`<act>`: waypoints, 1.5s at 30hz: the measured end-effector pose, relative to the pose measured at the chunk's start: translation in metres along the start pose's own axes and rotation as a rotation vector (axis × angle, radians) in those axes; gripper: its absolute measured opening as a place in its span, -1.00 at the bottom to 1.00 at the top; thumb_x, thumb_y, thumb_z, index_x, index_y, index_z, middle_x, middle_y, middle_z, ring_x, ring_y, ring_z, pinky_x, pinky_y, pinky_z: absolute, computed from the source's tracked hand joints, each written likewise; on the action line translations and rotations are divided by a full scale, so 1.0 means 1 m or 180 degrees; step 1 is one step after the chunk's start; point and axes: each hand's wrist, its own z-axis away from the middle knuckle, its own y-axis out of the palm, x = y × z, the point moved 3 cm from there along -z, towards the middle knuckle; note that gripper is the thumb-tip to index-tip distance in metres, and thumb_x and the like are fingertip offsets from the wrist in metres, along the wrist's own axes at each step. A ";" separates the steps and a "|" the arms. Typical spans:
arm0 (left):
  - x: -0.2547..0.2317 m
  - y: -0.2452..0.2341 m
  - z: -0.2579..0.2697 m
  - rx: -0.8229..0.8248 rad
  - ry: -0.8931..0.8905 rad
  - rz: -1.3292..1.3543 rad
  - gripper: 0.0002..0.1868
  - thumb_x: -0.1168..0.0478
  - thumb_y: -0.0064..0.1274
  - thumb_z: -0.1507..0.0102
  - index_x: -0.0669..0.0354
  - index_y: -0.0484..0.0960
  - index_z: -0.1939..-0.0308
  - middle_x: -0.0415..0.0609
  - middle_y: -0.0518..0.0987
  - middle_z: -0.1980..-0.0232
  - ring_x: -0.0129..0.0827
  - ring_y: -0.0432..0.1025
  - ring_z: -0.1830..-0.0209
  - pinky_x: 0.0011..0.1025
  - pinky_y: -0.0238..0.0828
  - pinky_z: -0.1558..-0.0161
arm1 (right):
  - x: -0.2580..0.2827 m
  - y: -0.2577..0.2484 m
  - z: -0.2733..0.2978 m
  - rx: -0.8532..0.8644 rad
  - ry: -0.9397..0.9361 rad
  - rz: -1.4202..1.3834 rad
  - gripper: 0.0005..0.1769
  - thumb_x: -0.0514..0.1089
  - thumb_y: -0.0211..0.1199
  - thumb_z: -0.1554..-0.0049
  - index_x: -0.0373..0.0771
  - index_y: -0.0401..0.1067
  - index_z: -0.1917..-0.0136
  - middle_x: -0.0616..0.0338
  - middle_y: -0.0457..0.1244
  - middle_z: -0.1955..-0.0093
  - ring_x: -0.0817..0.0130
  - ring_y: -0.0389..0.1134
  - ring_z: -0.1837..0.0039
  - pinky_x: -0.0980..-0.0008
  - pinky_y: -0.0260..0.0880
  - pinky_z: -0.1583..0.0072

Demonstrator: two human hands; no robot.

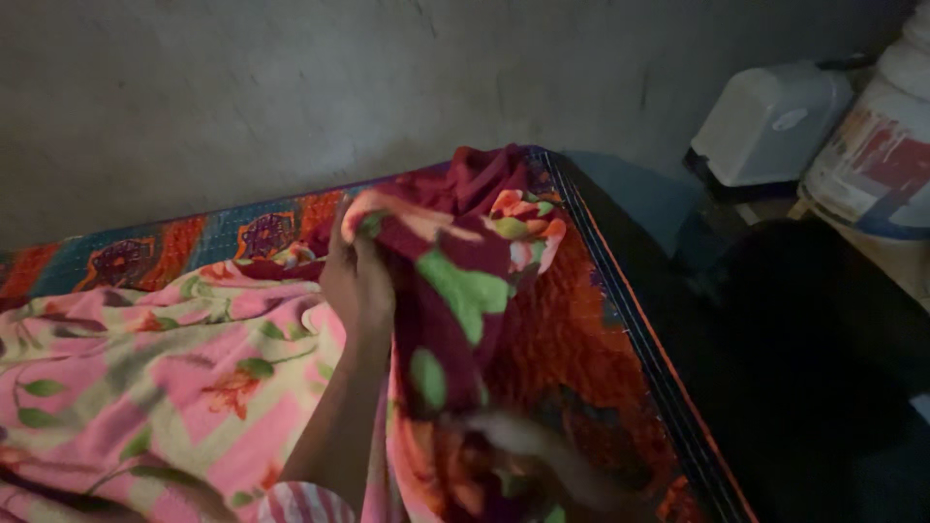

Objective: The person sits on a bed and folds a floral-patterned blanket by hand. They repeatedly lift, align, and fold sections of the blanket, smoothing it as they work.

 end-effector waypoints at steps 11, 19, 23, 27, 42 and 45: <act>0.099 0.040 0.090 0.1630 -0.1462 -0.0002 -0.40 0.19 0.14 -0.27 0.07 0.35 -0.38 -0.11 0.64 0.15 -0.40 0.60 0.27 -0.40 0.52 0.17 | -0.212 -0.066 -0.023 -0.1309 0.1525 0.0430 -0.55 0.13 0.22 -0.19 -0.32 0.52 -0.06 -0.19 0.40 0.00 -0.06 0.43 -0.05 0.02 0.45 -0.07; 0.122 0.068 0.260 0.3826 -0.0138 -0.1145 -0.22 -0.26 0.30 -0.13 0.18 0.47 -0.21 0.05 0.63 0.08 -0.14 0.52 0.13 -0.22 0.46 0.02 | -0.130 0.028 -0.007 -0.0098 0.1963 -0.2157 -0.55 0.05 0.24 -0.16 -0.30 0.50 -0.18 0.01 0.43 0.01 0.13 0.46 0.01 0.07 0.49 -0.07; 0.097 0.070 0.263 0.3475 -0.0955 -0.1708 -0.25 -0.27 0.26 -0.12 0.21 0.51 -0.14 0.13 0.62 0.00 0.02 0.53 0.03 -0.08 0.47 0.05 | -0.045 0.028 0.012 0.1232 0.0783 -0.3116 -0.43 0.11 0.38 -0.12 -0.24 0.44 -0.28 0.14 0.35 -0.17 0.27 0.35 -0.19 0.10 0.31 -0.26; 0.066 0.055 0.220 0.2562 -0.2083 -0.1293 -0.40 -0.25 0.09 -0.21 0.19 0.60 -0.02 0.10 0.71 0.23 -0.08 0.62 0.17 -0.12 0.47 0.09 | -0.024 0.038 0.039 0.1331 0.0690 -0.1356 -0.27 0.08 0.46 -0.02 -0.01 0.26 -0.39 0.33 0.26 -0.37 0.43 0.24 -0.41 0.20 0.18 -0.42; 0.111 0.046 0.171 0.1420 -0.1155 -0.0873 -0.62 -0.08 -0.03 -0.40 0.17 0.56 0.04 0.13 0.66 0.14 -0.02 0.56 0.15 -0.13 0.45 0.09 | -0.210 -0.074 -0.011 0.2267 0.1522 0.0674 -0.43 0.19 0.36 -0.14 -0.39 0.43 -0.08 0.05 0.26 0.20 0.36 0.20 0.28 0.35 0.14 0.27; 0.125 0.050 0.187 0.1625 -0.0982 -0.1057 -0.67 0.01 0.08 -0.32 0.16 0.53 -0.01 0.14 0.61 0.07 -0.01 0.56 0.10 -0.13 0.48 0.07 | -0.194 -0.088 -0.041 0.1737 0.1312 0.0320 -0.33 0.26 0.34 -0.18 -0.50 0.43 0.00 -0.01 0.24 0.32 0.34 0.17 0.42 0.37 0.10 0.42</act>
